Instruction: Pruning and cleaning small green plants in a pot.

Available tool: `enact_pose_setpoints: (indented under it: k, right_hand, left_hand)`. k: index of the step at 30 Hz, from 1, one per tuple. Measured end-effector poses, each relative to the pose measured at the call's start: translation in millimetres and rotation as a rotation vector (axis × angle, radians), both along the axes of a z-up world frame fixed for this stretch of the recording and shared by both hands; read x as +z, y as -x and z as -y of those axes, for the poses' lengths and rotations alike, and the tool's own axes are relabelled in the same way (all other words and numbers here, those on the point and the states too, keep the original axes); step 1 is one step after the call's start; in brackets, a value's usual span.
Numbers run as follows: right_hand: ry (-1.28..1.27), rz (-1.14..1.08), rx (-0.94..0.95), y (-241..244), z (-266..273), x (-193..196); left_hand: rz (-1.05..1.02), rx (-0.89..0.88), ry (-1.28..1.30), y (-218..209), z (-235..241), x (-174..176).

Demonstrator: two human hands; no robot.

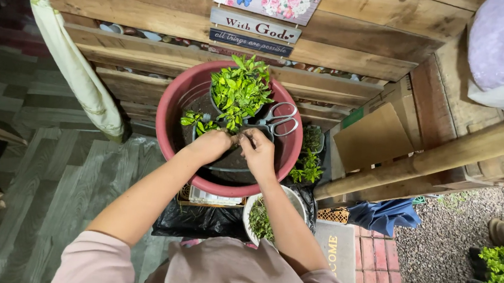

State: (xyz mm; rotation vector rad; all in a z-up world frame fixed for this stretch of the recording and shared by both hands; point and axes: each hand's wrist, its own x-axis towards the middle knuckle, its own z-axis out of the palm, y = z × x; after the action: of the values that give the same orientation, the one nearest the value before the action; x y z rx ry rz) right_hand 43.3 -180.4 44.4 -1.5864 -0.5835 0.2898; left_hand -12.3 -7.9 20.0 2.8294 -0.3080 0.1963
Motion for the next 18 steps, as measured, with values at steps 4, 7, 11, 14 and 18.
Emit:
enact_pose_setpoints:
  k: [4,7,11,14,18]
  right_hand:
    - [-0.007,0.013,0.004,-1.8,-1.4,-6.4]
    - [-0.002,-0.024,0.016,-1.3,3.0,-3.7]
    - [0.121,0.094,0.064,-9.1,22.7,12.0]
    - [0.385,0.452,0.242,-15.0,40.2,0.8]
    - [0.988,0.584,0.483,27.7,26.1,75.2]
  left_hand:
    - [-0.064,0.001,-0.017,-6.9,-2.7,-19.8]
    - [-0.072,-0.004,-0.092,-6.5,-3.7,-23.0]
    - [0.046,0.001,0.204,19.2,-4.0,69.6]
    - [0.246,0.104,0.402,36.6,-8.9,96.3]
    - [0.572,0.355,0.529,42.0,-12.3,76.1]
